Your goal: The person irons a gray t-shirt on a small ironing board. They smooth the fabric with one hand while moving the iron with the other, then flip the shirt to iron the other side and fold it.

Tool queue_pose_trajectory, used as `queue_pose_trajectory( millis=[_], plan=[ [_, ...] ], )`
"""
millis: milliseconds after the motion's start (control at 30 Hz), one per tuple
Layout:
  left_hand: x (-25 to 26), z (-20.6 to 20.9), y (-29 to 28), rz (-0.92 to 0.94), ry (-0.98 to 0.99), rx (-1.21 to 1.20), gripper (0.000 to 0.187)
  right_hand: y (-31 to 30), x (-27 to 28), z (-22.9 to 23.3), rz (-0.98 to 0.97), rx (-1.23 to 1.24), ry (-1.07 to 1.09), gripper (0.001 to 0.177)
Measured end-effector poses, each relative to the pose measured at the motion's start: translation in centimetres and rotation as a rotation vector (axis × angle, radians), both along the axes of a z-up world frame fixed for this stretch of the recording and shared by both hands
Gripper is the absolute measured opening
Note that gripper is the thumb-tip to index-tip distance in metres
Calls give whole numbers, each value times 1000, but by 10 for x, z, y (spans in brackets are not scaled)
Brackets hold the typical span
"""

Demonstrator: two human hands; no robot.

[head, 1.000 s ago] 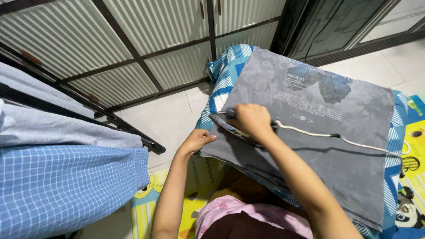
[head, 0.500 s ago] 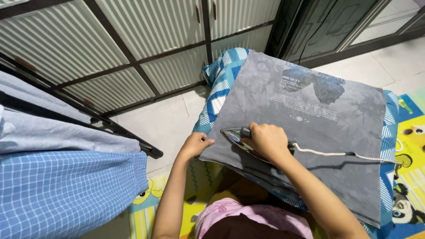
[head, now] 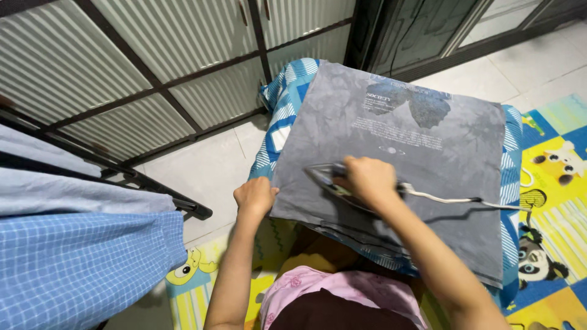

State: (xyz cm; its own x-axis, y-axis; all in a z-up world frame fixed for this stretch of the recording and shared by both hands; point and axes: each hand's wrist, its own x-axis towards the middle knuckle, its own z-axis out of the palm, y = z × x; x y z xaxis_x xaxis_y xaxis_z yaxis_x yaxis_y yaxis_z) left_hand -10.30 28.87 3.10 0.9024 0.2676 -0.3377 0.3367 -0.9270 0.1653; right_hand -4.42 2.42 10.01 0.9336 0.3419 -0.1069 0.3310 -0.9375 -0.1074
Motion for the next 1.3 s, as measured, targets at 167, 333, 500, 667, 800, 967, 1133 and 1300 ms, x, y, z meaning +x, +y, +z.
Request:
queue_pose_trajectory(
  millis=[167,333,500,667,800,967,1133,1300],
  plan=[
    [12,6,-27,-66,-41,270,28,-113,-20,15,-239,-118,9,46],
    [29,2,-71,-296,-509,147,36,-159,-31,24,-293,-121,26,54],
    [57,-19,-131,-506,-655,-50,65,-128,-22,16,-123,-147,44,52],
    [64,-37,-132,-455,-591,-50,69,-126,-19,8,-30,-181,37,54],
    [64,-43,-131,-458,-574,-22,69,-174,-26,10,-161,-199,18,56],
    [65,-43,-132,-455,-565,-24,69,-213,-32,13,-366,-205,31,60],
    [66,-44,-132,-461,-561,-4,70,-184,-23,9,-238,-139,9,55],
    [65,-41,-132,-473,-580,20,71,-149,-21,-1,-115,-101,-79,51]
  ],
)
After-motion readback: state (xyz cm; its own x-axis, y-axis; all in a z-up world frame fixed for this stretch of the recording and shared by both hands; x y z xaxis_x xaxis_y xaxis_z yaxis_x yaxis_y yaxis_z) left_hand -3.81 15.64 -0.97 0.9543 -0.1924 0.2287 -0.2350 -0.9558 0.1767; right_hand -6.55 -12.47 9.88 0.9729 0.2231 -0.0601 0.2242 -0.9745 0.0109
